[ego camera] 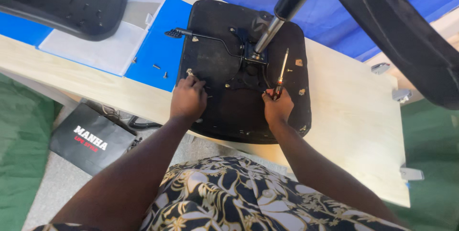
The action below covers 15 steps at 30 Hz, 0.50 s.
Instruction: The person uses a screwdriver to tighten screws into the underside of an overturned office chair base. They systematically work around the base, securing multiple screws to attach the base to the chair mechanism.
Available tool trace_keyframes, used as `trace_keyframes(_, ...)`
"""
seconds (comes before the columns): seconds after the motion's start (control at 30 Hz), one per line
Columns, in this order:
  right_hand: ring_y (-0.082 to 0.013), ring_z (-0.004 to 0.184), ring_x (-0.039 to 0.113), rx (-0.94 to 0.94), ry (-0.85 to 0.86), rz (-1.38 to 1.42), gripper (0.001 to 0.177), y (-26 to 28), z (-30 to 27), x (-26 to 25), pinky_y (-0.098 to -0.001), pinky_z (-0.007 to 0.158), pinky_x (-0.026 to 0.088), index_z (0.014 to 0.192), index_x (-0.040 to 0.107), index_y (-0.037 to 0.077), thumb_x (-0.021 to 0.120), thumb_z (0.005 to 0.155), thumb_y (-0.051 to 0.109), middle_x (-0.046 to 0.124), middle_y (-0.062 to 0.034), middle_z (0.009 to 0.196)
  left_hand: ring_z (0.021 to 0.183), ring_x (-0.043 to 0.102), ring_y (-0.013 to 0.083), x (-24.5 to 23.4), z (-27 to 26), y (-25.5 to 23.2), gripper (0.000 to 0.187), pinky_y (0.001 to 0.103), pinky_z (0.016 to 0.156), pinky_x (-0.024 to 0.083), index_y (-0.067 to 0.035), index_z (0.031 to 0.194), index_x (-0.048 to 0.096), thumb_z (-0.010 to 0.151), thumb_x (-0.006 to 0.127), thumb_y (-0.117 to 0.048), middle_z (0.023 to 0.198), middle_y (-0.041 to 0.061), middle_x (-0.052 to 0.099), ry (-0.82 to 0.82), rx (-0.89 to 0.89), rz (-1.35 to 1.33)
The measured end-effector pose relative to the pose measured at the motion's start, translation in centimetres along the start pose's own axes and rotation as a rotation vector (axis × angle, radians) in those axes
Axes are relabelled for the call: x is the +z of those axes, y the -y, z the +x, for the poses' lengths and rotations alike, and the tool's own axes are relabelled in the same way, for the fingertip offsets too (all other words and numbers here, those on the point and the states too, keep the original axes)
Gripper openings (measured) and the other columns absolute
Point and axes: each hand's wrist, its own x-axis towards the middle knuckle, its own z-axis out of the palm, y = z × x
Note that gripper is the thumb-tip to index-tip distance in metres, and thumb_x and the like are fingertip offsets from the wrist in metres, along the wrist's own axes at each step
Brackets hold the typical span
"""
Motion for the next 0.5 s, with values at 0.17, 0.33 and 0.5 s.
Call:
trace_keyframes(0.17,-0.0193,0.075,0.067,0.037,-0.006,-0.114,0.017,0.4,-0.2,0.2,-0.0342,0.074,0.053,0.088,0.067,0.001,0.081,0.082,0.006,0.070,-0.0091,0.082,0.097,0.064,0.0329,-0.7,-0.2,0.1,0.025,0.045,0.085,0.053,-0.004,0.105,0.077,0.084,0.073,-0.017,0.107,0.014,0.067,-0.004,0.064,-0.036)
trace_keyframes(0.33,-0.0155,0.077,0.072,0.167,-0.003,-0.047,0.011,1.5,0.1,-0.5,-0.0305,0.076,0.055,0.092,0.069,0.008,0.074,0.084,0.004,0.073,-0.0052,0.083,0.100,0.064,0.0325,-0.5,0.3,0.2,0.020,0.045,0.085,0.053,-0.007,0.103,0.077,0.088,0.072,-0.019,0.108,0.013,0.067,-0.019,0.037,-0.026)
trace_keyframes(0.5,-0.0150,0.078,0.071,0.181,-0.031,0.042,0.021,1.2,1.1,-2.1,-0.0283,0.071,0.059,0.088,0.067,0.002,0.085,0.077,0.004,0.071,-0.0064,0.086,0.099,0.064,0.0313,0.1,0.5,-0.4,0.016,0.048,0.080,0.051,-0.010,0.099,0.077,0.091,0.072,-0.023,0.106,0.010,0.068,-0.035,-0.029,0.032)
